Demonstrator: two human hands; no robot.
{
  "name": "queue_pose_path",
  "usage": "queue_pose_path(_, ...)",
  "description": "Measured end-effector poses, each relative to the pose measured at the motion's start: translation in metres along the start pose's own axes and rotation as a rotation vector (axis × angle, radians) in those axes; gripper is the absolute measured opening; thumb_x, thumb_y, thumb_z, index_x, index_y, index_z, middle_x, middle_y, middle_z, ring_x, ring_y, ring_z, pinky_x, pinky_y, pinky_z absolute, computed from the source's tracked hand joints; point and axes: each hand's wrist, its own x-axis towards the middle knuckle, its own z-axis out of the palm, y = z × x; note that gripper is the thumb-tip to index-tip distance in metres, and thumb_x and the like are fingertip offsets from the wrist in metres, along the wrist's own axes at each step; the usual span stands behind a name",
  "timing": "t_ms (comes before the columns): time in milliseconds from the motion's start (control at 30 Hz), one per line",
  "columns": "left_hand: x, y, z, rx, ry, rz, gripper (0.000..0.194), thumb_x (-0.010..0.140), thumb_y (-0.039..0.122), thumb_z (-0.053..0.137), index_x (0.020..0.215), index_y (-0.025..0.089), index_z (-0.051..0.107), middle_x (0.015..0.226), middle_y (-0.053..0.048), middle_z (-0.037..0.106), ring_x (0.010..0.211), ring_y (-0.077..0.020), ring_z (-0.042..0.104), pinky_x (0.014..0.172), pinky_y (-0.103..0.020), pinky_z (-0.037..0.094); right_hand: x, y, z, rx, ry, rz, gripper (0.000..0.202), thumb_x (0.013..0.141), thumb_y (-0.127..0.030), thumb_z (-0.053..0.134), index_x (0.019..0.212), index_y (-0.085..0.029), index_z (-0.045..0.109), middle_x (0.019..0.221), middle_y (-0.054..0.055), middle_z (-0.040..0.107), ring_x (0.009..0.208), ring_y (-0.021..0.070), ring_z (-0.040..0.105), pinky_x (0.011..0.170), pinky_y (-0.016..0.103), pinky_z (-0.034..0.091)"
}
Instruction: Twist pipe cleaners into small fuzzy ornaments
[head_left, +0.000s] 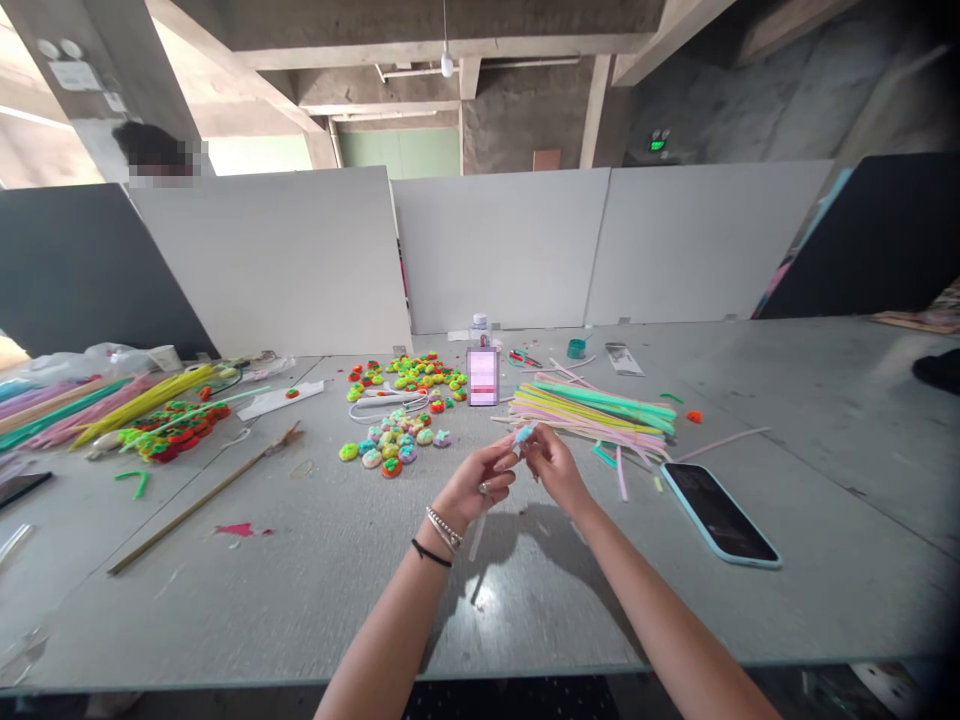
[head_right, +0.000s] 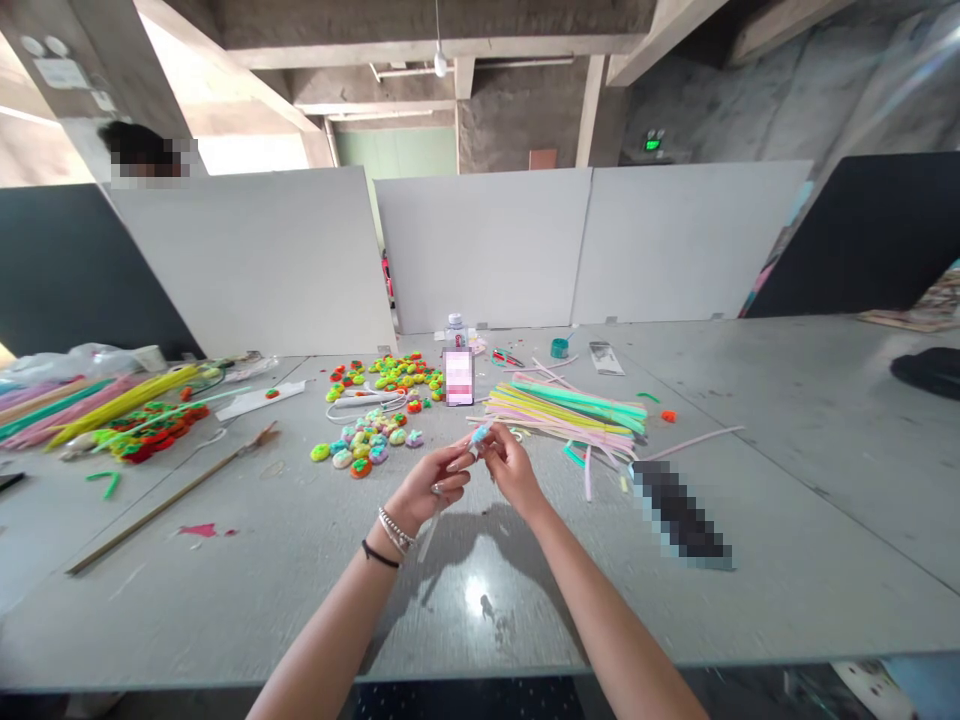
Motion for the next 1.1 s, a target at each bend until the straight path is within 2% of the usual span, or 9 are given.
queue_pose_path(133,-0.002,0.005,-0.004,-0.104,-0.058,-0.108,0.003,0.088,0.019,0.048,0.088,0.017,0.05,0.056,0.009,0.025,0.033,-0.0017,0.017,0.03,-0.014,0.011,-0.001,-0.005,-0.001,-0.037,0.002,0.02,0.04,0.084,-0.046,0.054,0.114,-0.021,0.058,0.067,-0.002,0.051,0.045,0.0069,0.036,0.04,0.02,0.029)
queue_pose_path(333,-0.001,0.006,-0.007,-0.169,-0.06,-0.164,0.02,0.092,0.02,0.04,0.072,0.015,0.041,0.055,0.009,0.024,0.032,-0.0007,0.016,0.03,-0.012,0.014,-0.001,-0.004,-0.004,-0.01,-0.027,0.03,0.045,0.083,-0.044,0.057,0.121,-0.021,0.056,0.062,-0.004,0.047,0.045,0.0076,0.034,0.04,0.021,0.029)
queue_pose_path(467,-0.002,0.005,-0.004,-0.15,-0.037,-0.156,0.021,0.091,0.019,0.041,0.071,0.015,0.04,0.055,0.009,0.024,0.033,-0.0001,0.015,0.031,-0.012,0.013,0.001,-0.003,-0.007,0.007,-0.017,0.048,0.037,0.082,-0.044,0.058,0.111,-0.02,0.062,0.059,-0.004,0.047,0.044,0.0075,0.034,0.041,0.021,0.029)
queue_pose_path(567,-0.002,0.004,0.001,-0.052,0.012,-0.119,0.017,0.087,0.021,0.047,0.072,0.015,0.041,0.055,0.009,0.026,0.033,-0.0003,0.016,0.032,-0.014,0.011,0.003,-0.001,-0.009,0.014,0.009,0.055,0.03,0.081,-0.044,0.058,0.098,-0.019,0.065,0.061,-0.003,0.051,0.044,0.0068,0.034,0.04,0.021,0.027)
queue_pose_path(733,0.005,-0.008,0.003,0.372,0.26,0.114,0.02,0.084,0.035,0.051,0.082,0.015,0.05,0.059,0.006,0.043,0.039,-0.0016,0.035,0.038,-0.015,0.021,0.006,0.003,-0.009,-0.003,0.036,0.1,0.026,0.078,-0.043,0.06,0.085,-0.018,0.065,0.064,-0.002,0.053,0.042,0.0066,0.038,0.04,0.021,0.029)
queue_pose_path(833,0.011,-0.018,0.001,0.784,0.488,0.27,0.026,0.087,0.035,0.042,0.104,0.017,0.052,0.069,0.002,0.056,0.042,-0.0051,0.043,0.042,-0.018,0.03,0.007,0.004,-0.008,0.003,0.024,0.135,0.026,0.078,-0.044,0.06,0.081,-0.018,0.064,0.064,-0.002,0.054,0.042,0.0068,0.039,0.04,0.021,0.031)
queue_pose_path(933,0.01,-0.025,0.003,1.267,0.667,0.54,0.033,0.087,0.03,0.043,0.119,0.023,0.049,0.093,-0.003,0.063,0.056,-0.0087,0.054,0.057,-0.022,0.042,0.007,0.005,-0.007,0.022,0.039,0.16,0.026,0.076,-0.044,0.061,0.078,-0.018,0.062,0.063,-0.003,0.054,0.042,0.0068,0.04,0.041,0.021,0.032)
queue_pose_path(1000,0.008,-0.028,0.005,1.51,0.683,0.68,0.036,0.088,0.025,0.044,0.123,0.026,0.048,0.111,-0.004,0.061,0.069,-0.0105,0.058,0.067,-0.024,0.044,0.007,0.007,-0.007,0.048,0.068,0.168,0.027,0.076,-0.044,0.062,0.081,-0.018,0.063,0.065,-0.002,0.055,0.042,0.0066,0.04,0.041,0.021,0.031)
queue_pose_path(1100,0.005,-0.03,0.005,1.685,0.647,0.735,0.037,0.089,0.021,0.044,0.125,0.028,0.049,0.12,-0.004,0.058,0.079,-0.012,0.059,0.073,-0.024,0.044,0.006,0.008,-0.007,0.084,0.082,0.162,0.028,0.076,-0.044,0.062,0.086,-0.018,0.063,0.066,-0.002,0.055,0.043,0.0062,0.039,0.041,0.021,0.03)
